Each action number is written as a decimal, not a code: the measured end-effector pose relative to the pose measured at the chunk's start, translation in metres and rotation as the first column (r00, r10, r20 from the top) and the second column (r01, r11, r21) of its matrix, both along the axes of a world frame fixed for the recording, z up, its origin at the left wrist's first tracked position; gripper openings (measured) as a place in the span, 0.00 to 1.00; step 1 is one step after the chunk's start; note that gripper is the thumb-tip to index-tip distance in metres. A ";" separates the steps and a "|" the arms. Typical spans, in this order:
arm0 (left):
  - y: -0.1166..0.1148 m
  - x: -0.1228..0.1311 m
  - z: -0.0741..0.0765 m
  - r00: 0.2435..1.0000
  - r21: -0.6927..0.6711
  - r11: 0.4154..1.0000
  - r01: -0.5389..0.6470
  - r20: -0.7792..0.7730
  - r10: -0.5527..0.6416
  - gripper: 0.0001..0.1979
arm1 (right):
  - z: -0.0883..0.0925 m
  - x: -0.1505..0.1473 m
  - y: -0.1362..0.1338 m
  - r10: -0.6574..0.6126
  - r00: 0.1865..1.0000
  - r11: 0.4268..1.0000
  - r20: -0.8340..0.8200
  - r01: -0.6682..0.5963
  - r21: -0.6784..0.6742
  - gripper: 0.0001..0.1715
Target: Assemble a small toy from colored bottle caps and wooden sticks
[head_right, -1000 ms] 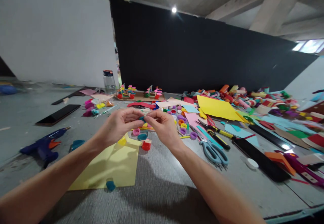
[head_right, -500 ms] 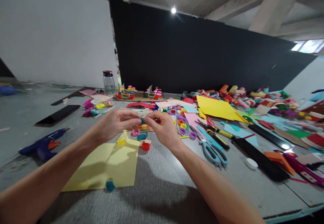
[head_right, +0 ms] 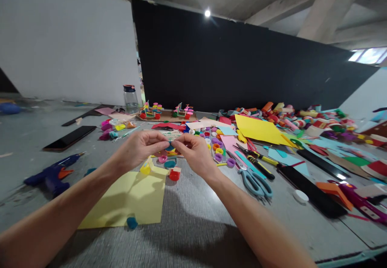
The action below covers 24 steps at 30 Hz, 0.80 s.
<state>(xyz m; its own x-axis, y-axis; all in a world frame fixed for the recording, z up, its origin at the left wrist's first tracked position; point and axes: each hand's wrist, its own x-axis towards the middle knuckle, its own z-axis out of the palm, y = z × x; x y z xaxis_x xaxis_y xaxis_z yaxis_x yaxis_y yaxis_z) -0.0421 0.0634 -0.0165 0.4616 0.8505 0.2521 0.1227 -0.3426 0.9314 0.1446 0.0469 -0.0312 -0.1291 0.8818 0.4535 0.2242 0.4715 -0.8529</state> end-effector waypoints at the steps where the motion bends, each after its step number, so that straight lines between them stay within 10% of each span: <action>1: 0.000 0.001 0.000 1.000 -0.028 1.000 0.001 0.010 -0.001 0.09 | 0.000 0.000 0.000 -0.010 1.000 1.000 0.000 0.010 0.004 0.12; 24: -0.005 -0.002 0.003 0.989 0.062 0.998 0.022 -0.146 -0.013 0.05 | 0.001 0.000 -0.001 0.013 0.999 1.000 0.049 -0.012 -0.018 0.10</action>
<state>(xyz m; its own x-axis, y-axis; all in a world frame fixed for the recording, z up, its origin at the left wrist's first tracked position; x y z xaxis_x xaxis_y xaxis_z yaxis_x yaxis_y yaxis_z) -0.0436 0.0580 -0.0131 0.5121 0.8262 0.2347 0.2484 -0.4041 0.8804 0.1446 0.0463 -0.0299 -0.1619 0.8877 0.4310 0.2601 0.4597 -0.8491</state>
